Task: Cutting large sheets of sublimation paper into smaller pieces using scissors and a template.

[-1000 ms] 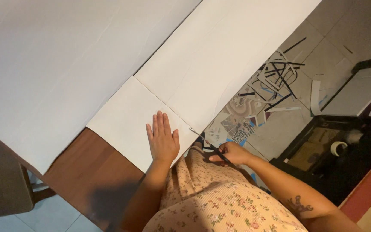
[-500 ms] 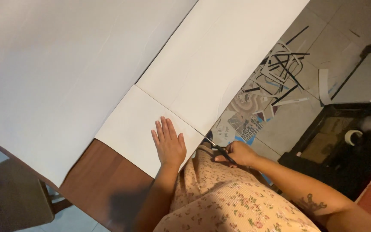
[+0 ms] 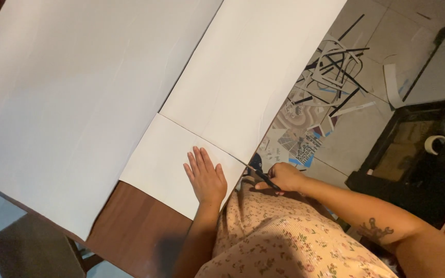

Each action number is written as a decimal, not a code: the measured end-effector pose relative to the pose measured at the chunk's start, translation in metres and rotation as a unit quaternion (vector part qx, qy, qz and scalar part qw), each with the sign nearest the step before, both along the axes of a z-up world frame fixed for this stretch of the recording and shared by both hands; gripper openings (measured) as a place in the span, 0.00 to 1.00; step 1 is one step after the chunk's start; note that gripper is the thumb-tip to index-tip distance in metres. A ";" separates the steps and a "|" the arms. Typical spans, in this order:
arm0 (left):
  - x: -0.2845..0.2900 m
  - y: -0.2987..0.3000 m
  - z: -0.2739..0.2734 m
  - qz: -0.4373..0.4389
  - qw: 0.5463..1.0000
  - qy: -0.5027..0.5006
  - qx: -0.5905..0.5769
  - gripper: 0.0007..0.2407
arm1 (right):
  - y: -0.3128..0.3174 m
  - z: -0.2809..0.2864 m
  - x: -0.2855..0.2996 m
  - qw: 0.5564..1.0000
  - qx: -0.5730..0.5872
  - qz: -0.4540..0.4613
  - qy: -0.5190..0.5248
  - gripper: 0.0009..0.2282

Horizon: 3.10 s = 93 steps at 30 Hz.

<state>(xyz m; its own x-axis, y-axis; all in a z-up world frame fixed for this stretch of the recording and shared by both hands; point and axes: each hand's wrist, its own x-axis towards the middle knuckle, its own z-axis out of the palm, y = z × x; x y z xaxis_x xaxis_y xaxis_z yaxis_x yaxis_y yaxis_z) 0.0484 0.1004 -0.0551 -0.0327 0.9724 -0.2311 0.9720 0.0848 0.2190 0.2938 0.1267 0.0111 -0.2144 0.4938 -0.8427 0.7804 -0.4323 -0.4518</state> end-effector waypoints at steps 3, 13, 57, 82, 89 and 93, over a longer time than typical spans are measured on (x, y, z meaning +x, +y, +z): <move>0.000 -0.001 -0.001 -0.001 1.000 -0.001 0.017 0.28 | 0.007 0.010 -0.005 1.000 -0.016 0.000 0.018 0.21; -0.001 -0.002 -0.005 -0.004 0.999 0.004 0.054 0.28 | 0.012 -0.008 -0.016 1.000 -0.027 0.014 -0.002 0.24; -0.004 -0.005 -0.011 0.004 0.998 -0.023 0.060 0.30 | 0.054 0.059 -0.080 0.997 0.035 0.064 -0.041 0.11; -0.004 -0.008 -0.026 -0.006 0.988 -0.041 0.148 0.32 | 0.069 0.047 -0.109 0.990 0.088 0.083 -0.070 0.16; -0.004 -0.007 -0.025 -0.004 0.991 -0.038 0.126 0.32 | 0.079 0.062 -0.116 0.991 0.079 0.095 -0.058 0.16; -0.004 -0.007 -0.024 -0.002 0.994 -0.035 0.108 0.32 | 0.087 0.048 -0.119 0.993 0.077 0.079 -0.044 0.13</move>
